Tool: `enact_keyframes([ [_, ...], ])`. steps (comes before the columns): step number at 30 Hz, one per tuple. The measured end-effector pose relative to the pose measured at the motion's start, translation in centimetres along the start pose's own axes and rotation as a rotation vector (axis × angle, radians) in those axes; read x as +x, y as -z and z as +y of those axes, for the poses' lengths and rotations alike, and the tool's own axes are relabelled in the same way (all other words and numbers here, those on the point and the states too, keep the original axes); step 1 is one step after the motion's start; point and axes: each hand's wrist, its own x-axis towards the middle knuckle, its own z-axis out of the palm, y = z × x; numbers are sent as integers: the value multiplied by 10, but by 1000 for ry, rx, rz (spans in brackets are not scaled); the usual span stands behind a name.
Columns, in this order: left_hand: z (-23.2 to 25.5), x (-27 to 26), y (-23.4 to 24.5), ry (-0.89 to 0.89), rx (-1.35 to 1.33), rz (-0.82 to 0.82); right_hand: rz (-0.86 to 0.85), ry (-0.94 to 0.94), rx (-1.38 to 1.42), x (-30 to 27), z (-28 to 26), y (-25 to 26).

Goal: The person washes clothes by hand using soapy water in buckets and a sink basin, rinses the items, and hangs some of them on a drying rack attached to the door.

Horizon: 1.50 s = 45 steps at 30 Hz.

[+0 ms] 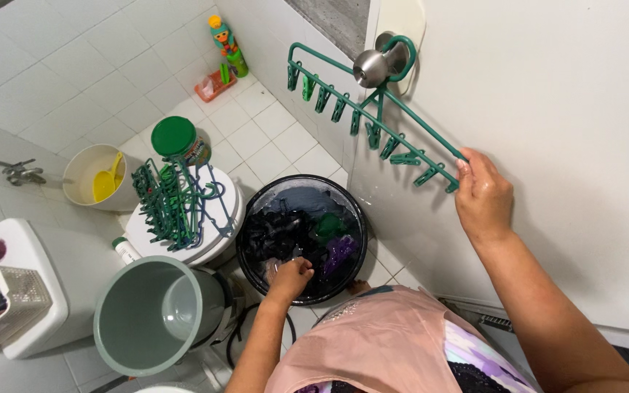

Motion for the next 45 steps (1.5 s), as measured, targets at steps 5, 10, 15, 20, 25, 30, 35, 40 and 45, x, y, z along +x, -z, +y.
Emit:
enact_keyframes([
  [5, -1, -19, -1, 31, 89, 7, -60, -37, -40, 8, 4, -6],
  [10, -28, -28, -10, 31, -12, 34, -70, 0, -65, 7, 9, -19],
  [15, -47, -40, -19, 148, -106, 17, -151, -64, -139, -1, 11, -25],
  [20, -48, -62, -16, 307, -149, 5, 137, 225, -221, -28, -3, -28],
  [25, -56, -78, -17, 308, -157, 32, 83, 309, -21, -39, -19, -61],
  [30, -76, -95, -12, 356, -331, 191, -200, 382, 213, -58, -76, -92],
  [35, -138, -110, 18, 268, -381, 503, -468, 430, 438, -84, -139, -130],
  [40, -165, -176, 74, 191, -517, 1133, -857, 547, 584, -119, -171, -166],
  [45, -154, -252, 81, 480, -160, 1712, -1183, 676, 583, -145, -185, -198],
])
